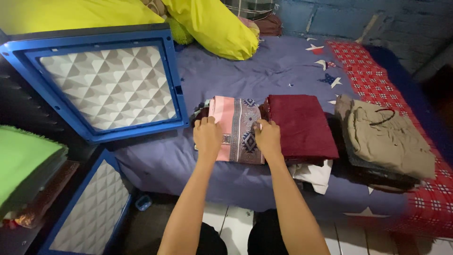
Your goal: The person folds several pieces of clothing on a bed and places them into a blue storage cabinet. The person handles a green cloth, a patterned cloth, a black cloth, a pink patterned cloth, and a maroon cloth, folding each and stacking them inside the cabinet.
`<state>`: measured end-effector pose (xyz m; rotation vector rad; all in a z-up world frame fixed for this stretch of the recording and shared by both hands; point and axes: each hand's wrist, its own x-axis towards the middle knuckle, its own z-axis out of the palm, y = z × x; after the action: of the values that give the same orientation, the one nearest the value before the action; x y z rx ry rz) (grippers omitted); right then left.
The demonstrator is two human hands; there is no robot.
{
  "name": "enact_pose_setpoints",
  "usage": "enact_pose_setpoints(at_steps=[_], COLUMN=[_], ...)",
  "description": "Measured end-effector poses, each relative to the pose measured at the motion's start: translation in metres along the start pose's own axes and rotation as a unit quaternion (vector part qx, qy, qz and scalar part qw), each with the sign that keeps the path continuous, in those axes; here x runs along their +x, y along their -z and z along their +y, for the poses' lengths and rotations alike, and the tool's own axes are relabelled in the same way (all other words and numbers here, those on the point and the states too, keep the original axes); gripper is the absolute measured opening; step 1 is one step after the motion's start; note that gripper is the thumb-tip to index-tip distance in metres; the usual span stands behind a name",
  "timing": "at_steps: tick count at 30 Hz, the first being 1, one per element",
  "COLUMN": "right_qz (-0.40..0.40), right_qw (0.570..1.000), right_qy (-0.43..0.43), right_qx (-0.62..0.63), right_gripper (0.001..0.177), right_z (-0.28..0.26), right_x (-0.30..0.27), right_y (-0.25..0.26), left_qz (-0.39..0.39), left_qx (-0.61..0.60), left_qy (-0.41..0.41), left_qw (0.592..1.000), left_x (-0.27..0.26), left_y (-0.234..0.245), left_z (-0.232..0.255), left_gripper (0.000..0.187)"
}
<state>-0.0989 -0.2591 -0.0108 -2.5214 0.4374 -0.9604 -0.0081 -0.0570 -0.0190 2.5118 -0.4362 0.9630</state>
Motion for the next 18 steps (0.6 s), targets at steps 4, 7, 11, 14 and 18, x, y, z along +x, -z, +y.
enact_pose_setpoints(at_steps=[4, 7, 11, 14, 18], right_qz=[0.016, 0.026, 0.078, 0.054, -0.096], right_qw=[0.999, 0.995, 0.986, 0.978, 0.978], right_qy=[0.017, 0.029, 0.145, 0.203, 0.151], right_qx=[-0.037, -0.091, -0.030, -0.015, -0.107], right_gripper=[0.023, 0.028, 0.023, 0.025, 0.039], right_z=[-0.003, -0.024, -0.073, -0.074, -0.066], right_x=[-0.005, -0.007, -0.010, -0.015, -0.018], right_y=[-0.002, 0.013, 0.040, 0.021, -0.005], left_qz=[-0.009, 0.001, 0.012, 0.016, -0.030], left_qx=[-0.019, -0.082, -0.139, -0.146, -0.055], left_qy=[0.027, 0.077, 0.103, 0.111, 0.072], left_qw=[0.999, 0.994, 0.985, 0.983, 0.995], left_x=[-0.003, -0.002, -0.002, -0.005, -0.005], left_y=[-0.009, -0.002, 0.031, 0.003, 0.021], left_z=[-0.001, 0.004, 0.015, 0.007, 0.011], left_gripper=[0.022, 0.029, 0.027, 0.034, 0.043])
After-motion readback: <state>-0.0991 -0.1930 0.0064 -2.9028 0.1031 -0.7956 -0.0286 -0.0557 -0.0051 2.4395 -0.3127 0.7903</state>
